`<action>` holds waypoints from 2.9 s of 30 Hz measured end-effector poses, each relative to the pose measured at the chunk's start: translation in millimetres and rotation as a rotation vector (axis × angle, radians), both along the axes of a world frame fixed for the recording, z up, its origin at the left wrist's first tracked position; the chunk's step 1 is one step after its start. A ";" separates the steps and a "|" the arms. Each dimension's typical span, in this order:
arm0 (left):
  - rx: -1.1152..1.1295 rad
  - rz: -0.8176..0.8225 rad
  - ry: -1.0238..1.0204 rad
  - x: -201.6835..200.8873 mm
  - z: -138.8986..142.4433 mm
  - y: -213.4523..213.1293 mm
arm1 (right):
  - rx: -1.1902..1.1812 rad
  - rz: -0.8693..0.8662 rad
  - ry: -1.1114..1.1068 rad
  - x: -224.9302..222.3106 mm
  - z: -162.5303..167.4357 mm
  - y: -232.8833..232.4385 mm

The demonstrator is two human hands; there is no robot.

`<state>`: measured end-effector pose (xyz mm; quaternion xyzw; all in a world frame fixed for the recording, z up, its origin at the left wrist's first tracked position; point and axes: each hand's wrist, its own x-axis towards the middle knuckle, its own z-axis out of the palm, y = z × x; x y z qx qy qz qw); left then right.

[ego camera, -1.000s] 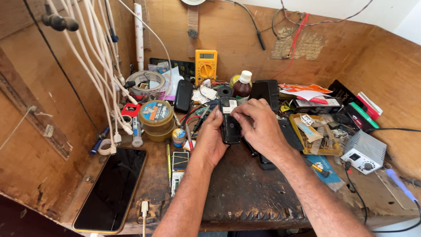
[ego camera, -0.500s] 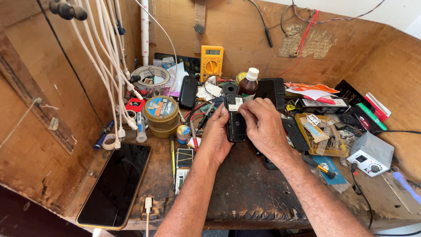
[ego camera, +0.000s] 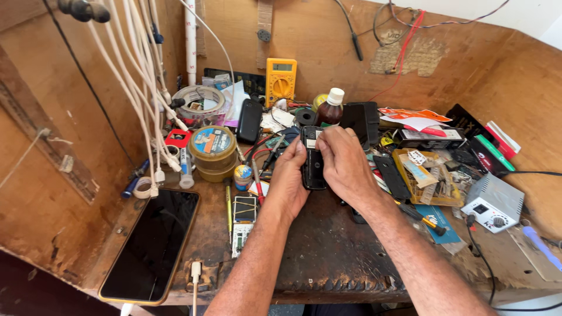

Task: The person disassembles a black feature phone on a cluttered workbench. They use a small flathead screwdriver to pry open the phone's casing, remove the back cover, and then take out the battery. The person then sets the disassembled phone parts aside.

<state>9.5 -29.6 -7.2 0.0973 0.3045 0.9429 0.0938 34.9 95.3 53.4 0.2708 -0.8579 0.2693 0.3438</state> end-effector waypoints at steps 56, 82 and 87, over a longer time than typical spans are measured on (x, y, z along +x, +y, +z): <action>0.010 -0.056 -0.044 9.4 18.5 -8.1 | 0.038 -0.639 -0.668 -17.4 -20.0 145.2; 0.018 -0.046 0.038 3.4 11.5 -6.9 | 0.114 0.035 -0.242 27.5 21.1 27.0; 0.024 -0.038 0.070 2.5 9.2 -6.0 | 0.134 0.039 -0.279 24.7 16.7 22.9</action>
